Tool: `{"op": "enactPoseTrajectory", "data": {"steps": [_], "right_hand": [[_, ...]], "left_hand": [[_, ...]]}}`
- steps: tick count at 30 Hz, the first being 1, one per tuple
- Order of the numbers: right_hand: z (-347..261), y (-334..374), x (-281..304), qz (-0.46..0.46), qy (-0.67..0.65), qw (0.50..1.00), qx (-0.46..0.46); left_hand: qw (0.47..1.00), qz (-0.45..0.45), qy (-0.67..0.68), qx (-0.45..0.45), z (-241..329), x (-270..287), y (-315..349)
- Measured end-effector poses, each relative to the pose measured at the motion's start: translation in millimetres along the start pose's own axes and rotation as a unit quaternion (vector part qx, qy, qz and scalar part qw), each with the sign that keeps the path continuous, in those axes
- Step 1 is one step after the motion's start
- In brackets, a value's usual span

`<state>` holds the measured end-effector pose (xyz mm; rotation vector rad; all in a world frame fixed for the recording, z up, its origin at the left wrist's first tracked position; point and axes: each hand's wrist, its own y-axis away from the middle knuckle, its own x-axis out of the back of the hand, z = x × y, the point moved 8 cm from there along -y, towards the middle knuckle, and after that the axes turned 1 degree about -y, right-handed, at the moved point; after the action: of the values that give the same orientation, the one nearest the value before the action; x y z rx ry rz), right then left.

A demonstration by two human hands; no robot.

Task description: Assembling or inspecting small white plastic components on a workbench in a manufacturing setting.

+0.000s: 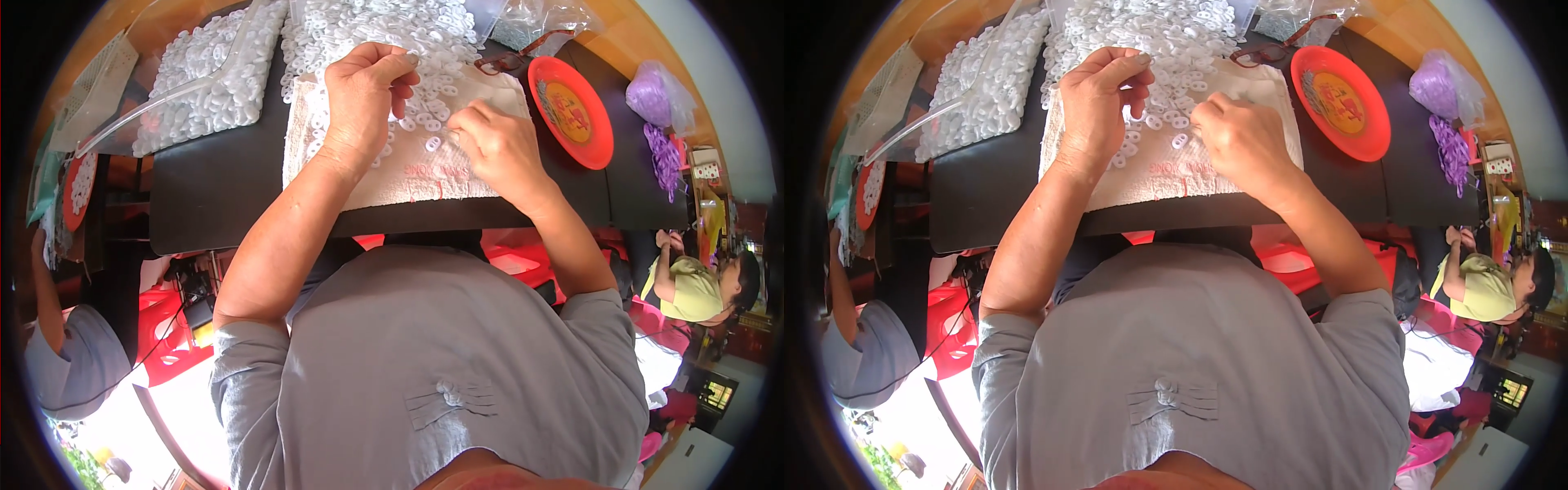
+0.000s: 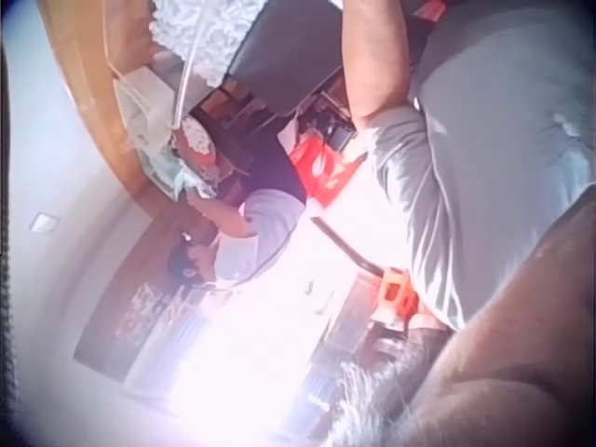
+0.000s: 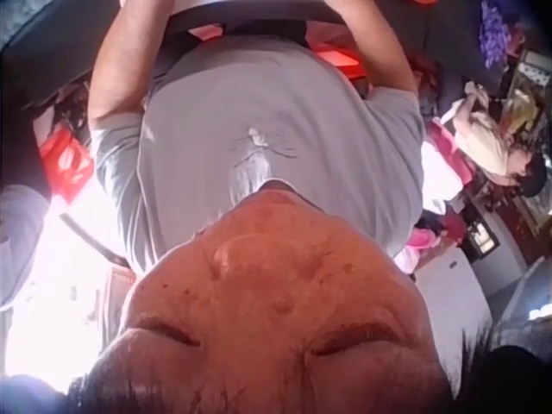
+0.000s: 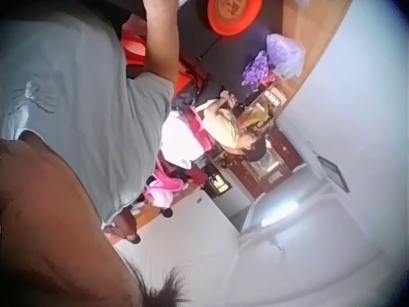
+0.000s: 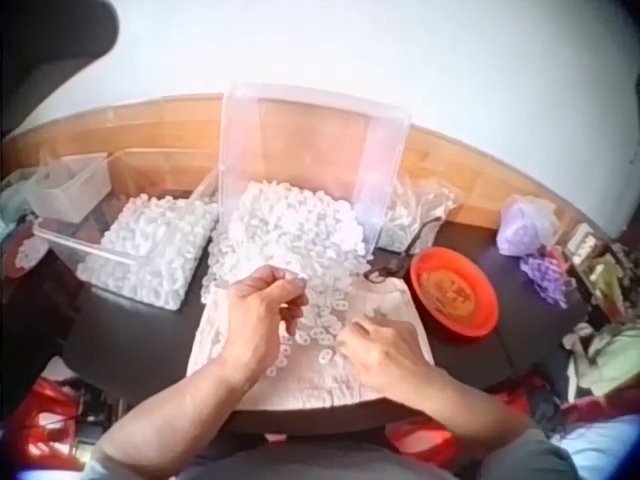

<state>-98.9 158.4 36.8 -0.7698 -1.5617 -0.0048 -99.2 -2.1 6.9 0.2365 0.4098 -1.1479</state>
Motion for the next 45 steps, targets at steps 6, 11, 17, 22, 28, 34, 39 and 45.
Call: {"op": "enactPoseTrajectory", "data": {"steps": [6, 11, 17, 22, 28, 34, 39, 45], "right_hand": [[-18, -4, -12, -0.02, 0.036, 0.999, 0.031], [-20, -4, -16, -0.052, 0.054, 0.994, 0.076], [-18, -4, -16, -0.085, 0.024, 0.995, 0.045], [47, -25, 5, 0.069, -0.491, 0.828, -0.262], [55, -36, -11, 0.071, -0.564, 0.752, -0.335], [51, -38, -15, 0.062, -0.569, 0.757, -0.315], [49, -39, -14, 0.071, -0.558, 0.771, -0.297], [50, -37, -14, 0.077, -0.553, 0.774, -0.298]], "left_hand": [[1.0, -0.016, -0.001, 0.008, -4, 1, -1], [1.0, -0.013, 0.004, 0.008, -3, -2, -1], [0.999, -0.026, 0.019, 0.024, -4, -4, 1], [0.998, -0.013, 0.036, 0.043, -5, -5, 2], [0.999, -0.012, 0.031, 0.03, -7, -6, 2], [0.999, -0.016, -0.003, 0.037, -8, -5, 3], [1.0, 0.0, -0.001, 0.027, -5, -6, 5], [1.0, -0.004, -0.015, 0.02, -5, -7, 6]]}}
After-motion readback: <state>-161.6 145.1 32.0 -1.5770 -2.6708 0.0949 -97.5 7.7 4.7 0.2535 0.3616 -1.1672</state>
